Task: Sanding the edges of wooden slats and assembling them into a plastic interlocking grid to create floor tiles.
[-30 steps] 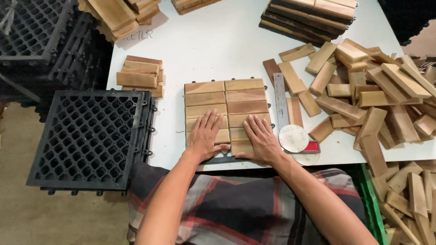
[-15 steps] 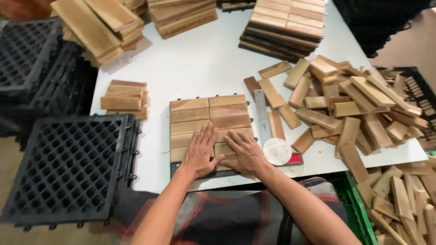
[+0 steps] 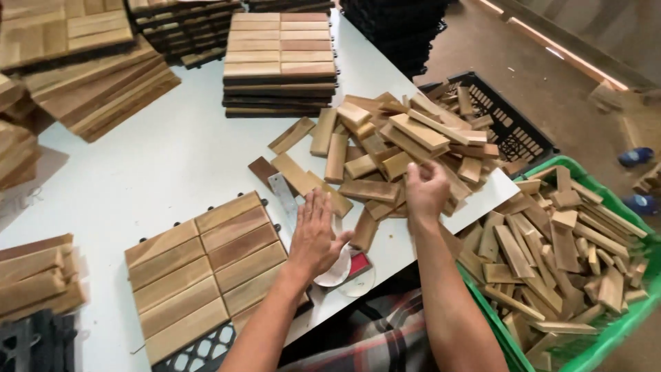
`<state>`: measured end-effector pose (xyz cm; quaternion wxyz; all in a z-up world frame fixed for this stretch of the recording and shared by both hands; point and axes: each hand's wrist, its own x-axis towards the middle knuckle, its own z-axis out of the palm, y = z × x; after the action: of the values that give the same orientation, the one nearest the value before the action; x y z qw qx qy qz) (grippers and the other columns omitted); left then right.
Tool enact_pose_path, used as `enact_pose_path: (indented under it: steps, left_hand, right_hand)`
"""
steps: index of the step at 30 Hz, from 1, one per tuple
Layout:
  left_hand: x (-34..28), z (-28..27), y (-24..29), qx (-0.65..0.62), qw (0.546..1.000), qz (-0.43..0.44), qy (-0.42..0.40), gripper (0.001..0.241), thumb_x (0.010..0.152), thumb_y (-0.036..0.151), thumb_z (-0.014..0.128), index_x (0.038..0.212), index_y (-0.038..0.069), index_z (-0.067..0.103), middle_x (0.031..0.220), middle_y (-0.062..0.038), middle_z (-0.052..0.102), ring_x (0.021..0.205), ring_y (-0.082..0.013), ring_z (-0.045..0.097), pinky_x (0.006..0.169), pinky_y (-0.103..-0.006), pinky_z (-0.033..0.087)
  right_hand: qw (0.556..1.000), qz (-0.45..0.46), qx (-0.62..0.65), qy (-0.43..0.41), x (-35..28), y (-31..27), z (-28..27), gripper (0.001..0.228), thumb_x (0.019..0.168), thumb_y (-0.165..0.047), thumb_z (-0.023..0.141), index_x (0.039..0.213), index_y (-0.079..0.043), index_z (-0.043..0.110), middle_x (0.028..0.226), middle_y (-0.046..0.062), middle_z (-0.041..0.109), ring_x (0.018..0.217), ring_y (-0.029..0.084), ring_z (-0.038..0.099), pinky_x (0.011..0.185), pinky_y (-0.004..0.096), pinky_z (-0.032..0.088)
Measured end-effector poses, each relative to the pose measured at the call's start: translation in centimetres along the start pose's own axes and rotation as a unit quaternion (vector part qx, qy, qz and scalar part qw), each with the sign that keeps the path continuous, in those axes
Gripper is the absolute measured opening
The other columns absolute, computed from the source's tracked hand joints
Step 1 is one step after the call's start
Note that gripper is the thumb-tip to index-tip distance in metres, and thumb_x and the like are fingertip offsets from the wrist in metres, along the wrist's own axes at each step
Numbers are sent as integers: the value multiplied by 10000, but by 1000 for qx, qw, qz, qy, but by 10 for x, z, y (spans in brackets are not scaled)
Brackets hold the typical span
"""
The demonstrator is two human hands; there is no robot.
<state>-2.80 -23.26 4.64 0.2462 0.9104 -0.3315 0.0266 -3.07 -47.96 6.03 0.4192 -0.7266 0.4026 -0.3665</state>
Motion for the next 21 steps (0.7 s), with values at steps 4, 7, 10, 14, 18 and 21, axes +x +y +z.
enact_pose_path:
  steps: [4, 7, 10, 14, 18, 21]
  left_hand:
    - [56, 24, 47, -33, 999, 29, -7, 1028, 851, 614, 682, 1573, -12, 303, 1651, -282, 216, 1518, -454, 224, 1188, -617, 261]
    - [80, 22, 77, -111, 992, 30, -44, 985, 862, 506, 714, 1583, -6, 280, 1659, -273, 205, 1518, -452, 237, 1186, -606, 289]
    - [93, 17, 86, -113, 991, 24, -63, 1029, 828, 489, 750, 1594, 14, 255, 1671, -259, 171, 1532, -436, 215, 1186, -591, 304]
    - [79, -42, 68, -252, 967, -37, 31, 1058, 860, 426, 743, 1625, 39, 122, 1680, -267, 99, 1521, -454, 205, 1192, -592, 295]
    - [32, -116, 33, -377, 912, -23, 160, 986, 879, 382, 769, 1618, 63, 200, 1569, -309, 380, 1381, -548, 409, 1118, -648, 401]
    - [-23, -138, -16, -448, 870, -141, 147, 288, 810, 179, 872, 1074, 92, 797, 955, -34, 801, 849, -62, 728, 727, -245, 623]
  right_hand:
    - [995, -13, 18, 92, 46, 1, -2, 627, 765, -338, 914, 1283, -104, 648, 1068, 88, 766, 907, 211, 764, 742, 338, 624]
    - [983, -173, -27, 59, 61, 9, 4, 853, 655, -260, 973, 1398, -85, 593, 1281, 244, 623, 910, 419, 705, 840, 513, 593]
    - [974, -205, -81, 39, 75, 31, 15, 406, 789, -347, 907, 1145, -204, 773, 1177, 29, 672, 1101, 274, 678, 1153, 444, 335]
    - [960, -267, 78, -15, 32, -38, -20, 260, 858, -286, 872, 1084, -179, 799, 825, 15, 681, 715, 150, 618, 692, 288, 515]
    - [928, -196, 76, -308, -13, -55, -21, 198, 947, -362, 766, 813, -217, 752, 593, -44, 659, 577, 87, 621, 634, 236, 523]
    - [853, -113, 194, -471, -86, -84, -22, 181, 997, -141, 661, 856, -42, 719, 589, 62, 656, 522, 166, 688, 491, 295, 596]
